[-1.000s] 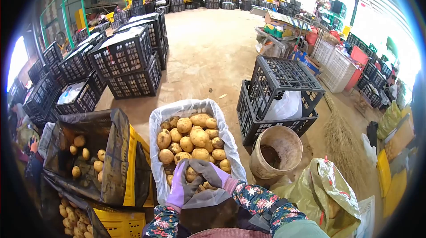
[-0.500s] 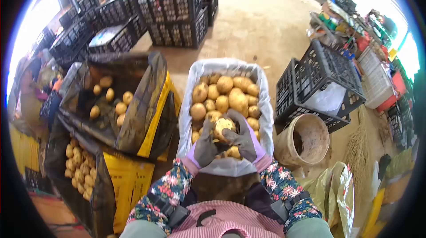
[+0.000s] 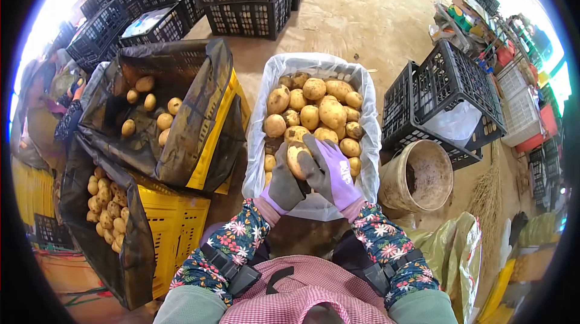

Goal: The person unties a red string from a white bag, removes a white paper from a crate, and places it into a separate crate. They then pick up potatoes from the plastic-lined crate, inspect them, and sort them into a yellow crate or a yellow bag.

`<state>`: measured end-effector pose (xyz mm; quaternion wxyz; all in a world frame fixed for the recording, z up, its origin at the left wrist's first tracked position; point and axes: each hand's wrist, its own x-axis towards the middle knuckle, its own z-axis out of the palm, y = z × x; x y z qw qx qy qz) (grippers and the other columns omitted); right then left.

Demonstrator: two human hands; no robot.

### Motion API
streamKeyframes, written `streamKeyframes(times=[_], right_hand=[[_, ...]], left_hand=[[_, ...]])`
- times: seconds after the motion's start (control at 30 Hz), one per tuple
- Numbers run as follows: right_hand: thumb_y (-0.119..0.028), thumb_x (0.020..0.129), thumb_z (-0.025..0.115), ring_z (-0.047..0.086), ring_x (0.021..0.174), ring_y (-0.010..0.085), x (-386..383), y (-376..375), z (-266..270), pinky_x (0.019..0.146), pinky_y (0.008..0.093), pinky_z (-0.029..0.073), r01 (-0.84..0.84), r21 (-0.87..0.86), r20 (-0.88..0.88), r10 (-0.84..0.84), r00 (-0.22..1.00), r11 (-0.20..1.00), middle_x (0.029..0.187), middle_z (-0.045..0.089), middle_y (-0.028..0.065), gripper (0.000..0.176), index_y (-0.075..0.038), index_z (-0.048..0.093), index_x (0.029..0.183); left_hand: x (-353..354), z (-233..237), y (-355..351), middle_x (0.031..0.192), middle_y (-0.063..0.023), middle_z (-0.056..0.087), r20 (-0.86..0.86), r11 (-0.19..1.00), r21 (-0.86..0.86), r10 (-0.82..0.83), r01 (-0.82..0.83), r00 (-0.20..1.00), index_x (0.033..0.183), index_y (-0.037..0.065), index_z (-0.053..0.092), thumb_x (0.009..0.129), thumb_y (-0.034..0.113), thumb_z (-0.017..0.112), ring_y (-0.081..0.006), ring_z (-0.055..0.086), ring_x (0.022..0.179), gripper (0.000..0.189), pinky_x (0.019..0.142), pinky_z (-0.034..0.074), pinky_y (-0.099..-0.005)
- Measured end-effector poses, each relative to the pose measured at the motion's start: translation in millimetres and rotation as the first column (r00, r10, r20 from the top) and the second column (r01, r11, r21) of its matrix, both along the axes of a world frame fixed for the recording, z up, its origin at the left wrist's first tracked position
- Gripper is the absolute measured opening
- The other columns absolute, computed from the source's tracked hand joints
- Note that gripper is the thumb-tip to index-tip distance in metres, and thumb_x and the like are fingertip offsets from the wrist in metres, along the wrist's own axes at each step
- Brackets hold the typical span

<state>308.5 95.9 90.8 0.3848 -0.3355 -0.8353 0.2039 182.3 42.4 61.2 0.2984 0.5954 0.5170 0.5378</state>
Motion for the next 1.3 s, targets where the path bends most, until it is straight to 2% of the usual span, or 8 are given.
streamKeyframes(times=[0.07, 0.17, 0.2, 0.27, 0.37, 0.43, 0.97, 1.3], right_hand=[[-0.027, 0.09, 0.058, 0.059, 0.093, 0.0369, 6.0, 6.6, -10.4, 0.08, 0.0392, 0.048, 0.011, -0.285, -0.1, -0.041, 0.994, 0.959, 0.101, 0.063, 0.0182, 0.036, -0.001, 0.058, 0.114], [-0.023, 0.092, 0.057, 0.058, 0.097, 0.0282, 3.0, 4.2, -7.6, 0.085, 0.0332, 0.047, -0.063, -0.551, -0.258, -0.098, 0.961, 0.832, 0.105, 0.062, 0.0164, 0.033, -0.002, 0.058, 0.117], [-0.02, 0.093, 0.057, 0.058, 0.101, 0.0182, 2.8, 2.1, -4.1, 0.09, 0.028, 0.045, -0.134, -0.666, -0.325, -0.124, 0.937, 0.733, 0.11, 0.062, 0.0134, 0.034, 0.0, 0.056, 0.12], [-0.023, 0.095, 0.055, 0.056, 0.105, 0.0164, 7.8, -4.3, -5.0, 0.093, 0.028, 0.043, -0.195, -0.556, -0.289, 0.032, 0.957, 0.808, 0.112, 0.062, 0.0109, 0.036, 0.001, 0.055, 0.121], [-0.018, 0.094, 0.054, 0.054, 0.107, 0.0145, 4.3, -3.9, -3.3, 0.095, 0.0285, 0.041, 0.053, -0.173, 0.034, -0.048, 0.998, 0.983, 0.114, 0.06, 0.0077, 0.036, 0.003, 0.053, 0.123], [-0.016, 0.093, 0.055, 0.056, 0.106, 0.0157, 14.5, 10.6, 4.9, 0.095, 0.0288, 0.043, -0.116, -0.59, -0.234, -0.033, 0.972, 0.799, 0.113, 0.061, 0.0079, 0.036, 0.004, 0.053, 0.123], [-0.017, 0.091, 0.055, 0.065, 0.085, 0.021, 12.4, 1.0, -14.3, 0.077, 0.0329, 0.051, 0.003, -0.465, -0.112, -0.062, 0.992, 0.885, 0.093, 0.068, 0.0141, 0.023, -0.001, 0.064, 0.107], [-0.015, 0.091, 0.062, 0.049, 0.115, 0.0137, 18.5, 13.0, -13.4, 0.099, 0.0277, 0.04, -0.18, -0.543, -0.24, 0.054, 0.969, 0.82, 0.127, 0.052, 0.0088, 0.048, -0.002, 0.045, 0.133]], left_hand=[[-5.0, -7.5, 0.4, 0.117, -0.013, 0.054, 0.139, 1.0, -0.003, -0.026, 0.027, 0.99, 0.134, 0.002, 0.031, 0.079, 0.024, 0.073, -0.0238, 0.057, 0.104, 0.073, 0.09, 0.048, -0.0349], [-14.7, -8.1, 11.7, 0.12, -0.0159, 0.052, 0.971, 0.722, 0.208, -0.073, 0.66, -0.226, 0.133, -0.001, 0.025, 0.064, -0.001, 0.078, -0.0223, 0.057, 0.105, 0.087, 0.09, 0.049, -0.0332], [-4.5, 4.4, 4.5, 0.117, -0.0122, 0.054, 0.787, 0.911, -0.039, -0.224, 0.41, 0.575, 0.132, 0.004, 0.031, 0.081, 0.015, 0.063, -0.0206, 0.059, 0.101, 0.061, 0.081, 0.053, -0.0325], [3.1, 16.4, 1.1, 0.113, -0.0085, 0.057, 0.099, 1.0, 0.019, -0.021, 0.019, 0.995, 0.131, 0.01, 0.037, 0.097, 0.031, 0.047, -0.0189, 0.061, 0.098, 0.042, 0.072, 0.057, -0.0318], [-1.3, 15.5, 4.3, 0.115, -0.0082, 0.056, 0.519, 0.982, -0.13, -0.048, 0.135, 0.853, 0.123, 0.007, 0.048, 0.101, 0.045, 0.029, -0.0172, 0.061, 0.099, 0.048, 0.076, 0.055, -0.0313], [-8.6, 11.8, 11.7, 0.115, -0.0091, 0.057, 0.751, 0.87, -0.349, 0.037, 0.348, 0.659, 0.118, 0.002, 0.052, 0.101, 0.042, 0.032, -0.0151, 0.059, 0.102, 0.048, 0.083, 0.051, -0.0288], [-10.2, -8.0, 14.8, 0.109, -0.0087, 0.06, 0.183, 0.965, -0.255, -0.017, 0.064, 0.983, 0.121, 0.001, 0.052, 0.1, 0.047, 0.03, -0.014, 0.062, 0.097, 0.055, 0.074, 0.054, -0.0263], [-10.3, 21.2, 8.1, 0.123, -0.0088, 0.052, 0.717, 0.872, -0.369, 0.049, 0.32, 0.695, 0.133, 0.004, 0.043, 0.1, 0.044, 0.036, -0.0157, 0.055, 0.111, 0.052, 0.091, 0.049, -0.031]])
